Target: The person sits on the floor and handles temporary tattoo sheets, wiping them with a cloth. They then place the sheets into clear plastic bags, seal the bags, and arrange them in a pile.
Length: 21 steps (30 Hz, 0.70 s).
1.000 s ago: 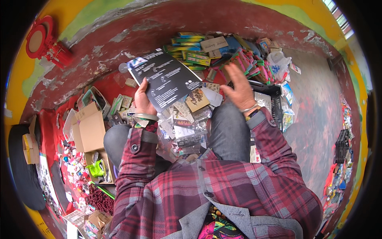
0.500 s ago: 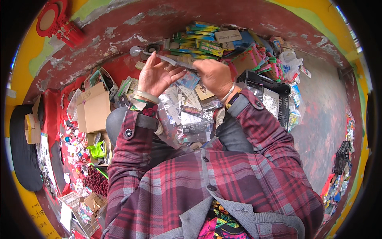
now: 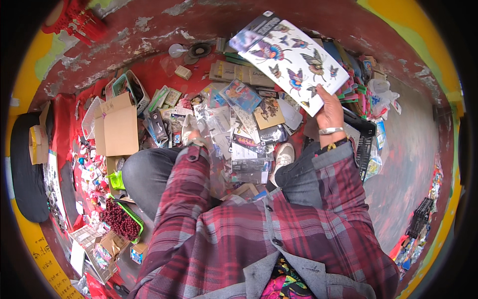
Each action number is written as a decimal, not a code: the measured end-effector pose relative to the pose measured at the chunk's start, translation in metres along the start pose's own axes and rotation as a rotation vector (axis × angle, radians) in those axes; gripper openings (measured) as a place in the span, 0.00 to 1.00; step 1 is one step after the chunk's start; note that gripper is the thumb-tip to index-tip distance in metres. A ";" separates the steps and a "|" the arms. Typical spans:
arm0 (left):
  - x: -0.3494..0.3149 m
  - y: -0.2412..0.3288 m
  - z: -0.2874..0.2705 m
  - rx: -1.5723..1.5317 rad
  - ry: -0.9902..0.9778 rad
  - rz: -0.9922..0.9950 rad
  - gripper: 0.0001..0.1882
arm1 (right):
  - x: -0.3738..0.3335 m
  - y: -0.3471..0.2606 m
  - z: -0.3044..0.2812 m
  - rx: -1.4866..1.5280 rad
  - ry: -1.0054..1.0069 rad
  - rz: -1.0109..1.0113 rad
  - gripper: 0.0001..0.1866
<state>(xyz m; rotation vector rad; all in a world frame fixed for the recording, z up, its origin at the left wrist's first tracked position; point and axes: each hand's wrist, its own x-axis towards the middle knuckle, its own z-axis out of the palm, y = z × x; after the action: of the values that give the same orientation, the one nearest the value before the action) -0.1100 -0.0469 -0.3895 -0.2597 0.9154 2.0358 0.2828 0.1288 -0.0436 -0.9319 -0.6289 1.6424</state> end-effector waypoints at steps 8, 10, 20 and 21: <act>-0.066 -0.045 0.050 0.120 0.754 -0.352 0.23 | 0.012 0.000 -0.004 -0.037 0.027 0.050 0.21; -0.059 -0.044 0.058 0.078 0.849 -0.379 0.18 | 0.014 0.001 -0.005 -0.054 0.025 0.052 0.21; -0.027 -0.046 0.037 0.676 0.536 -0.172 0.11 | 0.011 -0.002 -0.003 -0.033 0.046 0.073 0.19; -0.029 -0.040 0.051 0.672 0.490 -0.142 0.10 | 0.011 -0.002 -0.004 -0.028 0.049 0.072 0.18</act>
<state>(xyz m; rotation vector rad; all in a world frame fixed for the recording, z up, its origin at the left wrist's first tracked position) -0.0536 -0.0153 -0.3597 -0.4400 1.7654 1.4458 0.2860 0.1402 -0.0467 -1.0223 -0.5917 1.6724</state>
